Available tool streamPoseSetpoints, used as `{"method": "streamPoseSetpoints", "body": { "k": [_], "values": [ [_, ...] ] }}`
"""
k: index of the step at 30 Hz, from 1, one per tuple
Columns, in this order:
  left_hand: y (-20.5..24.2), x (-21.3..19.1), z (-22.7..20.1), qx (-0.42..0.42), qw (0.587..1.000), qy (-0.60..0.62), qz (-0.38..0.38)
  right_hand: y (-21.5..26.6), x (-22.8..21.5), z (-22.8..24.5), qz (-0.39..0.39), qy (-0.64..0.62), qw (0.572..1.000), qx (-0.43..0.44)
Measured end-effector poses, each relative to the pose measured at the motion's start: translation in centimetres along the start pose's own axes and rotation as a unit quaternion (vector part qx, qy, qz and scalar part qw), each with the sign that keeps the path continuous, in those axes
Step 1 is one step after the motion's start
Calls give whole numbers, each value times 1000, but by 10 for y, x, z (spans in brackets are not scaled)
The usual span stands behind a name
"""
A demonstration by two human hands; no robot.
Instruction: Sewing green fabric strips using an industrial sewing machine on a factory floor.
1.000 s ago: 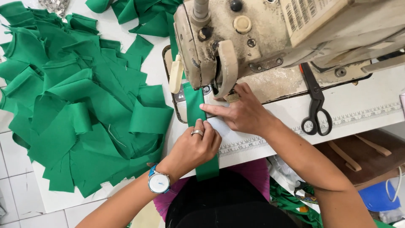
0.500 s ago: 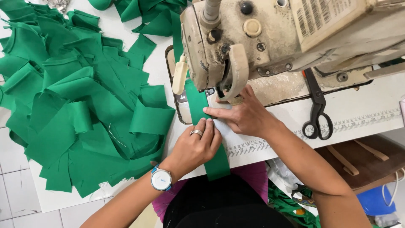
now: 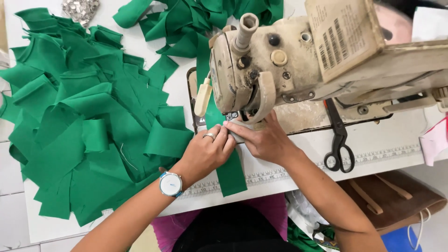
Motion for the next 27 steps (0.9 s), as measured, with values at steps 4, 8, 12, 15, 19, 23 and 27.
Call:
{"method": "streamPoseSetpoints", "body": {
  "k": [4,8,12,15,19,23,27],
  "values": [
    [-9,0,5,6,1000,-6,-9,5,-2,-5,12,4,1000,21],
    [-17,-6,3,23,999,-38,7,11,0,-14,14,22,999,32],
    [-12,-10,-12,41,997,-57,31,6,-8,-8,-1,22,1000,18],
    [-12,-19,-18,53,996,-59,47,6,-6,-9,3,-7,1000,16],
    [-10,-30,-26,55,996,-47,55,11,-2,-8,13,-13,1000,12],
    [-17,-45,-27,68,996,-24,53,19,9,-15,33,-17,999,11],
    [-12,-52,-32,63,997,22,42,29,23,-23,65,-23,998,9]
  ]
}}
Point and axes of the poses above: each hand's wrist, its own y-axis away from the middle knuckle, its own x-axis out of the palm, z = x × y, the point moved 10 cm from there along -y, towards the middle knuckle, and after that the axes turned 12 degrees about -y, right-handed, at the moved point
